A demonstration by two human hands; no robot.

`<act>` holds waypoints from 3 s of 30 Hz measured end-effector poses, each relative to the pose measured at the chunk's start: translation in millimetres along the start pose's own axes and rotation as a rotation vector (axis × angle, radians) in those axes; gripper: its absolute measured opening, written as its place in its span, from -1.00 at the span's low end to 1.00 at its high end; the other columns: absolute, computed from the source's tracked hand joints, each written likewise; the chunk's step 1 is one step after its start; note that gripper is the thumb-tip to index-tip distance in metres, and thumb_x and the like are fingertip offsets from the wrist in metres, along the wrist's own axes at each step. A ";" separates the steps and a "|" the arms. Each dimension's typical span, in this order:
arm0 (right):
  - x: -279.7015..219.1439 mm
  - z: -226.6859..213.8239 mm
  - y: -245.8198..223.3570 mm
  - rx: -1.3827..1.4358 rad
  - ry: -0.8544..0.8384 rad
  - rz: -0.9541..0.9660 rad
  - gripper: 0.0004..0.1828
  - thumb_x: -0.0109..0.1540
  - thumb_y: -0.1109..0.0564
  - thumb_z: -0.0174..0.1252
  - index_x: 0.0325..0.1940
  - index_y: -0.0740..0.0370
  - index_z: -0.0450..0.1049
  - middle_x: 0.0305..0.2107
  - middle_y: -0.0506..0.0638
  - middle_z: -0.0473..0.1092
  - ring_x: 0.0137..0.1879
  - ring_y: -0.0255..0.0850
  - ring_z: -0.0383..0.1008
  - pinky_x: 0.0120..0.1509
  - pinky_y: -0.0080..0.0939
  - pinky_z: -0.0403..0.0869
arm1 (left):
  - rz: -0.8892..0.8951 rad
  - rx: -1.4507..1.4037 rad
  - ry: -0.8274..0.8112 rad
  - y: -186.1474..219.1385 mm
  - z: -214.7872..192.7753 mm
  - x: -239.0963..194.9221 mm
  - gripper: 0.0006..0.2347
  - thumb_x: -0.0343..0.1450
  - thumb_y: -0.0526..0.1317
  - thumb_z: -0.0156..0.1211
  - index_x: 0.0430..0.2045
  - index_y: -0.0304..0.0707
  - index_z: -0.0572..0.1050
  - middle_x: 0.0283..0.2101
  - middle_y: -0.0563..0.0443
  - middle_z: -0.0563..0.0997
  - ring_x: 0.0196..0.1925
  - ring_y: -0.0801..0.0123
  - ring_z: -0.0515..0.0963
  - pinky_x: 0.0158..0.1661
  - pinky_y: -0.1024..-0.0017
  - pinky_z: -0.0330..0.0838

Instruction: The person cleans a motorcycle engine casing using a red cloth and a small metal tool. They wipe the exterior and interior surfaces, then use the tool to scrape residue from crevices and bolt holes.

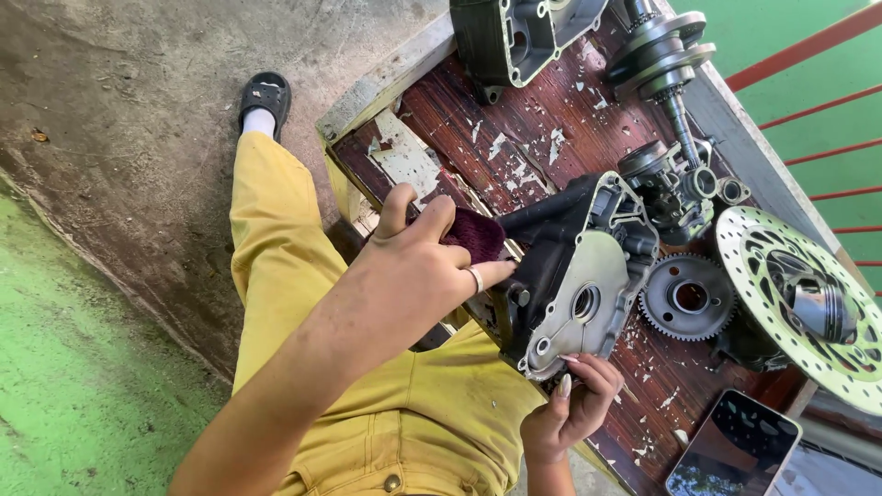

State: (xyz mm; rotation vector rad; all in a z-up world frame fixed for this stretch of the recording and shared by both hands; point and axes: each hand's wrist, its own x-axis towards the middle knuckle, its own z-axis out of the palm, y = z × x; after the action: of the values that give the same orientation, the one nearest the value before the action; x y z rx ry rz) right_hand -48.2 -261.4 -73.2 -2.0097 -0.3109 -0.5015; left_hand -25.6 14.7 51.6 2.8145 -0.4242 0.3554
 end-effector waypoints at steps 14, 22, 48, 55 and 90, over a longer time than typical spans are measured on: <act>-2.5 0.0 0.4 0.023 0.000 0.000 -0.79 0.31 0.12 -0.15 -0.04 0.24 0.27 -0.05 0.07 0.27 0.08 -0.15 0.25 0.27 -0.17 0.31 | -0.234 -0.001 0.523 -32.6 74.7 6.1 -0.79 0.43 -0.29 0.35 -0.07 -0.02 0.66 -0.17 0.17 0.54 -0.05 0.35 0.41 0.10 0.34 0.18; -2.0 0.5 0.3 0.030 -0.001 0.014 -0.79 0.30 0.13 -0.15 -0.04 0.25 0.28 -0.04 0.08 0.27 0.06 -0.16 0.25 0.25 -0.20 0.31 | -0.592 -0.112 0.693 -12.4 88.4 -1.5 -0.67 0.26 -0.54 0.36 -0.14 -0.23 0.65 -0.34 0.04 0.58 -0.36 0.34 0.50 -0.23 0.41 0.46; 1.0 -0.1 -5.4 0.009 -0.013 0.005 -0.79 0.31 0.13 -0.15 -0.04 0.26 0.29 -0.02 0.10 0.27 0.08 -0.14 0.25 0.28 -0.18 0.30 | -0.305 -0.666 0.347 -13.1 100.5 17.1 -0.71 0.31 -0.32 0.30 -0.11 -0.46 0.60 -0.16 -0.14 0.70 -0.22 0.14 0.65 -0.13 0.34 0.50; -0.6 -2.0 -3.1 0.017 -0.017 0.002 -0.78 0.34 0.11 -0.18 -0.01 0.25 0.26 -0.02 0.07 0.25 0.07 -0.17 0.25 0.27 -0.19 0.30 | -0.423 -0.667 0.355 -5.5 111.8 18.8 -0.71 0.26 -0.28 0.39 -0.15 -0.33 0.66 -0.40 -0.09 0.69 -0.53 0.26 0.54 -0.40 0.40 0.43; -0.7 0.9 -0.5 0.054 0.080 0.050 -0.78 0.25 0.02 -0.18 -0.14 0.18 0.23 -0.09 0.03 0.22 0.04 -0.20 0.18 0.29 -0.22 0.21 | -0.739 -1.536 -0.011 -3.2 123.5 -7.8 -0.65 0.39 -0.26 0.21 0.09 -0.26 0.57 -0.66 0.16 0.54 -0.70 0.65 0.26 -0.63 0.64 0.08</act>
State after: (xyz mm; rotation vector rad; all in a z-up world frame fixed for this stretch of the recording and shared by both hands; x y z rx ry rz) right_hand -48.8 -260.4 -73.5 -1.9346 -0.2228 -0.5350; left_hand -7.3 -17.4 -66.5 1.2837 0.2948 -0.1461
